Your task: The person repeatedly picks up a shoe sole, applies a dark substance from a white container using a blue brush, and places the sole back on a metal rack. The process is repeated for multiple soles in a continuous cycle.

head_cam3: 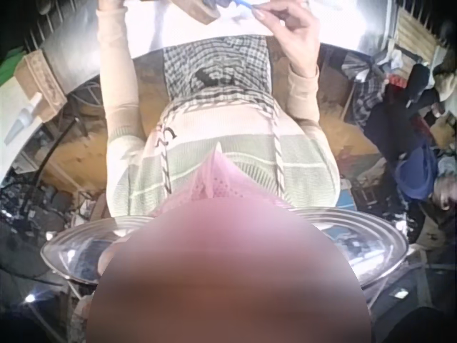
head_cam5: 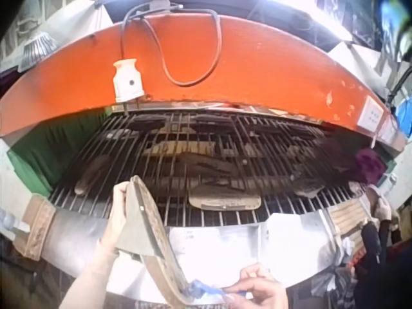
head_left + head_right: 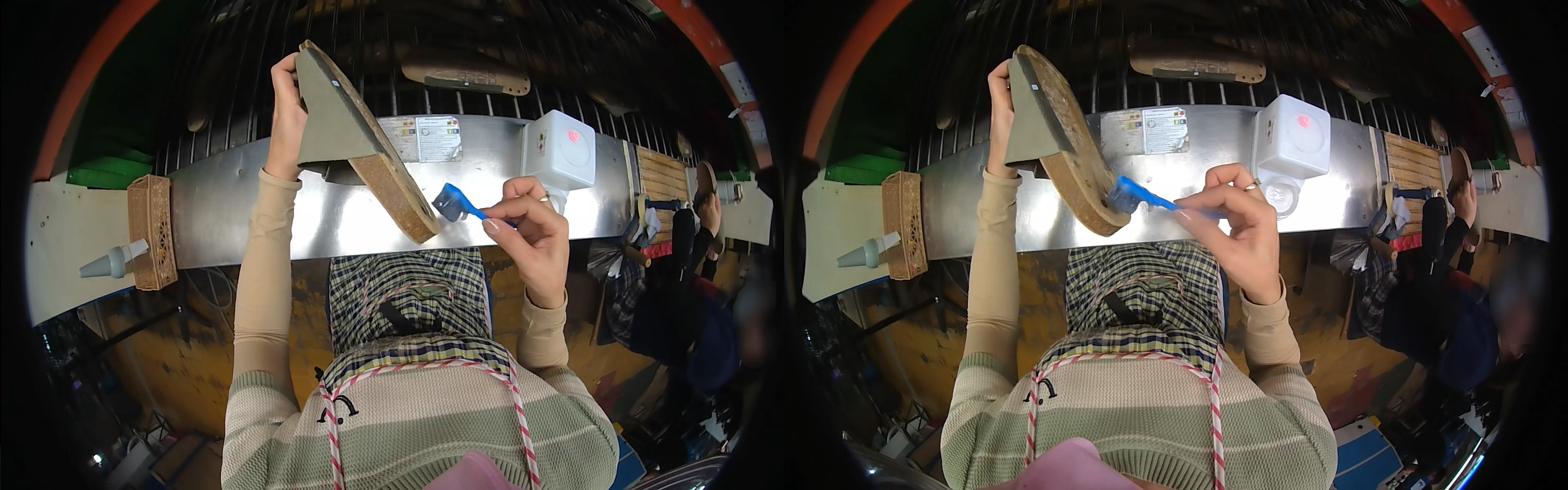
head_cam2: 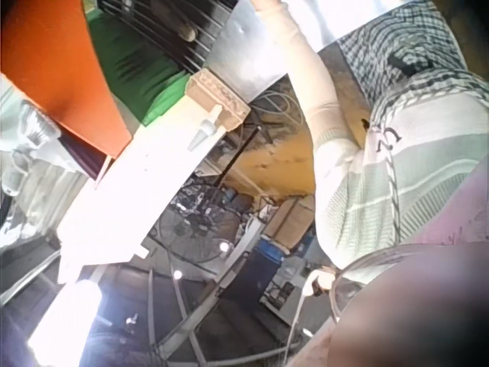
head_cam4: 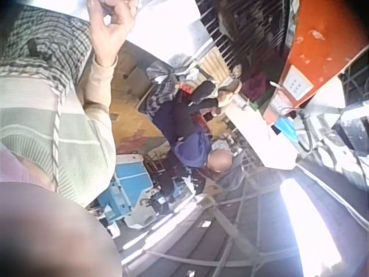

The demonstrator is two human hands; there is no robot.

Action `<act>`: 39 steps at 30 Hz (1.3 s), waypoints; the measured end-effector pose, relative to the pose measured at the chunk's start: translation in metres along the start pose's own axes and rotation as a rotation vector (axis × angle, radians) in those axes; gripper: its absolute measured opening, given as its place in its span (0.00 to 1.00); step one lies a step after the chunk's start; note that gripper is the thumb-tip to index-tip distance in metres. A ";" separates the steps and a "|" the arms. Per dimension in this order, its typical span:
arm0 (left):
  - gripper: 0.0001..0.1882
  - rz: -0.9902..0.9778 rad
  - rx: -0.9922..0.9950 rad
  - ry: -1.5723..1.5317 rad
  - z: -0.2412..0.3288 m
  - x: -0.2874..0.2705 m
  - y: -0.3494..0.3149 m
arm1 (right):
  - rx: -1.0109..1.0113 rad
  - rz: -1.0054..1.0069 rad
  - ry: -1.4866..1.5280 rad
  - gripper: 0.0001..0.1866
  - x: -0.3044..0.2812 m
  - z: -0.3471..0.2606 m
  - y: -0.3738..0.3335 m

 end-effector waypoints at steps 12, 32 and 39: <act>0.40 0.001 0.067 0.106 0.020 -0.005 0.002 | -0.101 0.075 -0.163 0.09 -0.001 -0.014 0.004; 0.41 -0.043 0.048 0.099 0.039 -0.007 -0.003 | -0.117 0.012 -0.080 0.08 0.007 -0.019 0.020; 0.42 -0.021 0.114 0.171 0.053 -0.009 -0.002 | -0.179 0.031 -0.187 0.08 0.006 -0.022 0.020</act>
Point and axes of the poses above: each hand's wrist, its own y-axis towards the middle knuckle, its own x-axis out of the palm, z = x × y, the point moved 8 cm from there along y, towards the middle knuckle, and after that the axes turned 14 degrees about z, right-handed, at the moved point
